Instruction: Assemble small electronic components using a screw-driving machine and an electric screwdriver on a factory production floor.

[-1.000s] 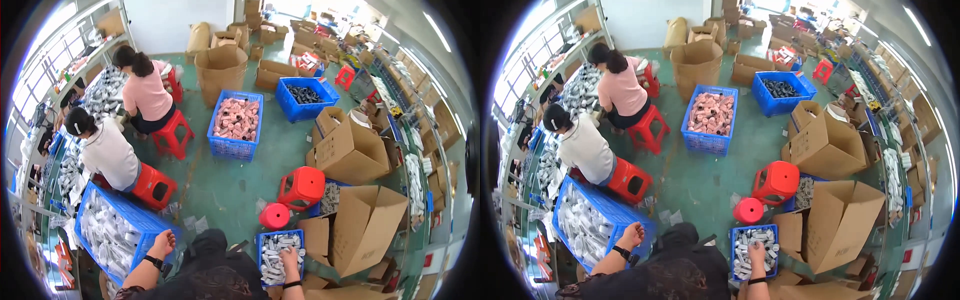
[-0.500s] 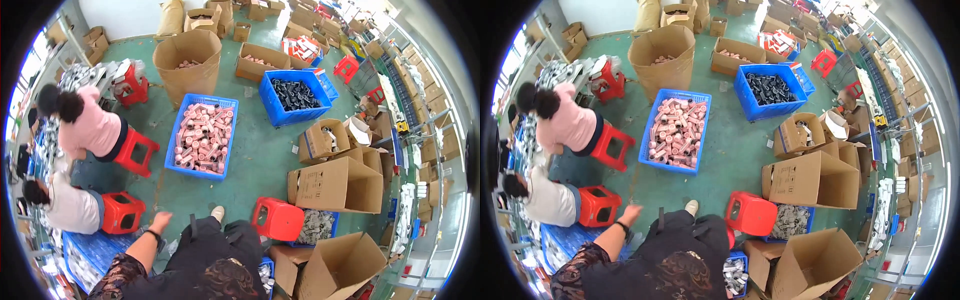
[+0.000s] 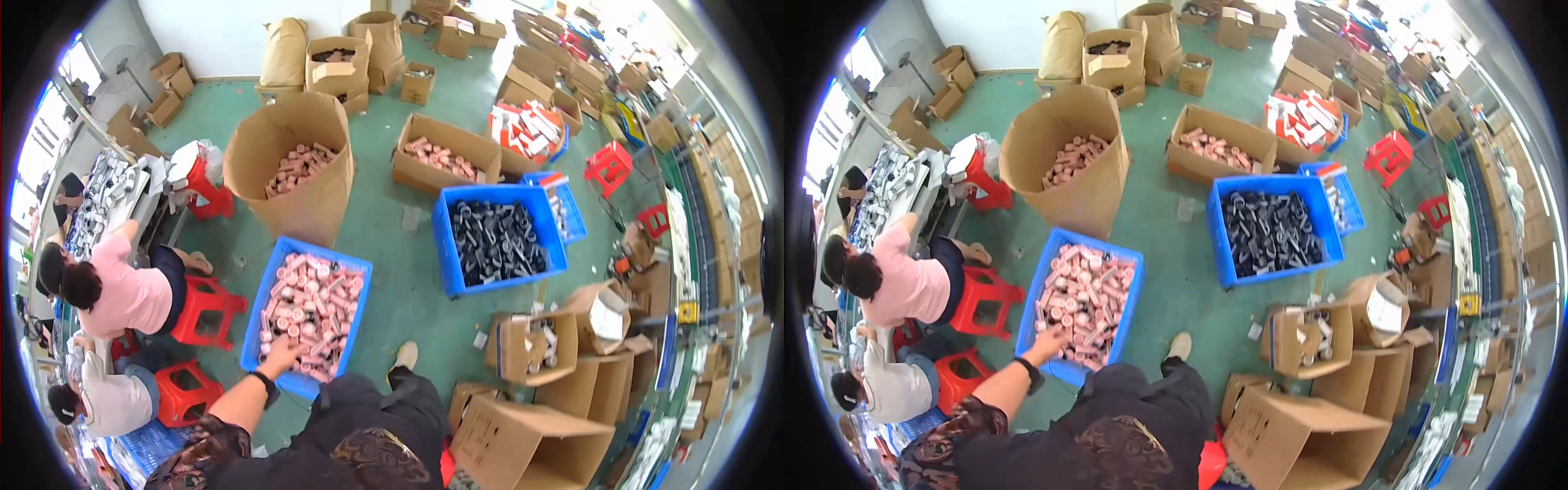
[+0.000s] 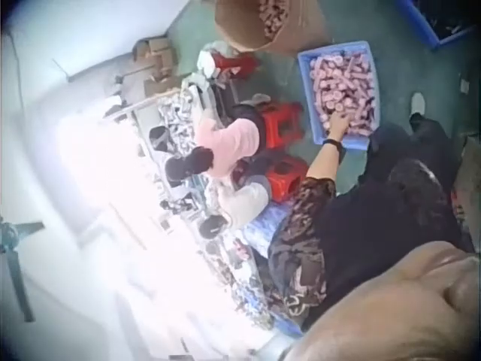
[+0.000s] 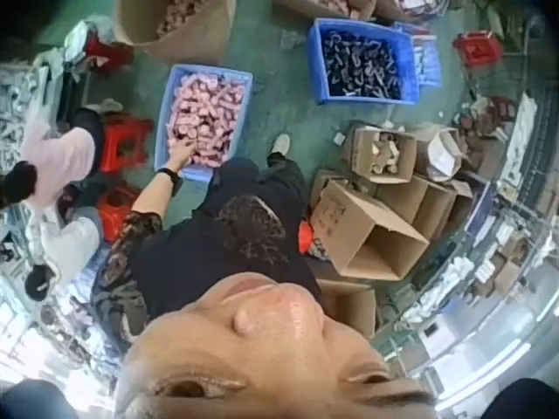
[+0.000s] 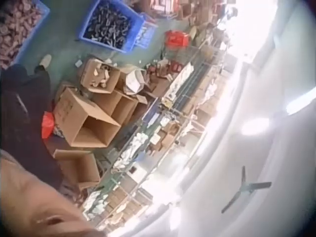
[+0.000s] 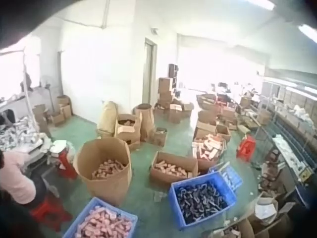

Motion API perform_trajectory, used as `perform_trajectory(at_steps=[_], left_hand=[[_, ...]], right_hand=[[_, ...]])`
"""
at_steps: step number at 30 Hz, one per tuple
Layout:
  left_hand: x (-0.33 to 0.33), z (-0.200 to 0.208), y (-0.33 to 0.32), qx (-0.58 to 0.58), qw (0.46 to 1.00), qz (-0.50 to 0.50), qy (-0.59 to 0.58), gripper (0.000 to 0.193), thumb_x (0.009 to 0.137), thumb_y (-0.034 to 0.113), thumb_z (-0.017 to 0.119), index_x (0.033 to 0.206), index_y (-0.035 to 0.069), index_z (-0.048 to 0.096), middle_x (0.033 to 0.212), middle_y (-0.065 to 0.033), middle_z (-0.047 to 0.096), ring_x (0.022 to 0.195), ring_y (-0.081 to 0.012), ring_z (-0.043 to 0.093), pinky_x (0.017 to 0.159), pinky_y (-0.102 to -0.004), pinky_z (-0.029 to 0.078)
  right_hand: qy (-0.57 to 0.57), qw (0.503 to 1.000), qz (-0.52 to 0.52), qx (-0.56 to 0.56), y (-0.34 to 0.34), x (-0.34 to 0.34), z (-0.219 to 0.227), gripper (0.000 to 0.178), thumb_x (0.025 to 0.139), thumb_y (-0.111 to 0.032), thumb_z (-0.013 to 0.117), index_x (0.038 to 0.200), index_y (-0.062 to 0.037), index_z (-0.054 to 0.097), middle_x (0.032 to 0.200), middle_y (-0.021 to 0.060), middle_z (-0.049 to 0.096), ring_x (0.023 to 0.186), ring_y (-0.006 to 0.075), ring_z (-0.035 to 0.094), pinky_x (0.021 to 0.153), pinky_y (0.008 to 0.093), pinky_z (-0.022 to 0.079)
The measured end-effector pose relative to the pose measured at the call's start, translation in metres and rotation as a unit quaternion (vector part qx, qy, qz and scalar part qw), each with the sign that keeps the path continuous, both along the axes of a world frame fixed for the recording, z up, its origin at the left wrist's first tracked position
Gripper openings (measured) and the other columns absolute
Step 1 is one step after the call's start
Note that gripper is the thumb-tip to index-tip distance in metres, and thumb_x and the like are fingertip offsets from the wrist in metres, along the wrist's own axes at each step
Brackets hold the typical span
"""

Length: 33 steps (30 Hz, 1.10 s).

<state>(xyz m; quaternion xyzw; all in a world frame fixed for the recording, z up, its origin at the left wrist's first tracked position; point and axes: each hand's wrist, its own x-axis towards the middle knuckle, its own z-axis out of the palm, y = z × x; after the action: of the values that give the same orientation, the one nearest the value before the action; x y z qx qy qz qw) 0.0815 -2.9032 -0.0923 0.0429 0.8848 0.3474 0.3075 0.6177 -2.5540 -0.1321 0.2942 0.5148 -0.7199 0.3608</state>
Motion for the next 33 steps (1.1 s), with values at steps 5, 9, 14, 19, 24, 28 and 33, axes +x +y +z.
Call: perform_trajectory(at_steps=[5,9,14,19,24,28,33], left_hand=[[-0.007,-0.004,0.025,-0.075,0.988,0.057,-0.123,0.032,0.082,0.03,0.068,0.095,0.0,0.073,0.086,-0.0116,0.073,0.077,-0.018,0.067,0.073,-0.0347,0.053],[-0.049,-0.019,0.062,-0.009,0.969,0.211,-0.128,0.03,0.084,0.025,0.068,0.101,0.001,0.073,0.088,-0.0108,0.073,0.081,-0.0166,0.068,0.074,-0.0329,0.053],[-0.195,0.002,0.139,-0.107,0.985,0.087,-0.105,0.029,0.083,0.027,0.066,0.096,0.002,0.074,0.087,-0.0145,0.072,0.079,-0.0175,0.068,0.07,-0.034,0.053],[-0.376,0.025,0.223,0.017,0.987,0.159,-0.035,0.032,0.09,0.023,0.065,0.11,-0.002,0.067,0.095,-0.0103,0.072,0.087,-0.0185,0.066,0.079,-0.0337,0.052],[-0.514,0.072,0.302,0.1,0.975,0.196,-0.031,0.035,0.089,0.023,0.069,0.113,0.0,0.065,0.098,-0.0094,0.071,0.089,-0.0165,0.066,0.083,-0.0311,0.052],[-0.574,0.074,0.326,0.08,0.975,0.204,-0.042,0.034,0.088,0.022,0.069,0.114,0.001,0.065,0.098,-0.0088,0.07,0.089,-0.0162,0.065,0.083,-0.0312,0.052],[-0.626,0.102,0.333,0.027,0.946,0.286,-0.147,0.035,0.088,0.023,0.069,0.113,-0.002,0.065,0.099,-0.0091,0.07,0.088,-0.0155,0.064,0.08,-0.0299,0.052]], right_hand=[[0.043,0.988,0.139,0.05,0.144,-0.129,0.011,0.018,0.091,-0.011,0.05,0.085,-0.0093,0.067,0.075,0.0081,0.067,0.065,0.022,0.064,0.062,0.0321,0.053],[0.099,0.965,0.22,0.098,0.227,-0.268,0.011,0.019,0.091,-0.012,0.05,0.086,-0.0094,0.068,0.076,0.0082,0.068,0.066,0.0221,0.064,0.063,0.032,0.053],[0.129,0.933,0.292,0.166,0.308,-0.392,0.034,0.02,0.091,-0.012,0.05,0.086,-0.0095,0.068,0.077,0.0082,0.068,0.067,0.0222,0.065,0.064,0.0319,0.053],[0.153,0.887,0.385,0.204,0.387,-0.499,0.056,0.021,0.092,-0.012,0.05,0.086,-0.0097,0.069,0.078,0.0083,0.069,0.068,0.0223,0.065,0.066,0.0318,0.053],[0.197,0.826,0.475,0.229,0.469,-0.649,0.056,0.021,0.092,-0.012,0.05,0.086,-0.0098,0.07,0.079,0.0084,0.07,0.069,0.0224,0.066,0.067,0.0317,0.054],[0.229,0.781,0.53,0.239,0.518,-0.762,0.076,0.022,0.092,-0.013,0.049,0.087,-0.0099,0.071,0.08,0.0084,0.07,0.07,0.0225,0.066,0.068,0.0317,0.054],[0.019,0.803,0.559,0.207,0.527,-1.078,0.225,0.037,0.086,-0.038,0.067,0.084,-0.0019,0.073,0.083,0.013,0.072,0.079,0.0292,0.069,0.071,0.0401,0.053]])
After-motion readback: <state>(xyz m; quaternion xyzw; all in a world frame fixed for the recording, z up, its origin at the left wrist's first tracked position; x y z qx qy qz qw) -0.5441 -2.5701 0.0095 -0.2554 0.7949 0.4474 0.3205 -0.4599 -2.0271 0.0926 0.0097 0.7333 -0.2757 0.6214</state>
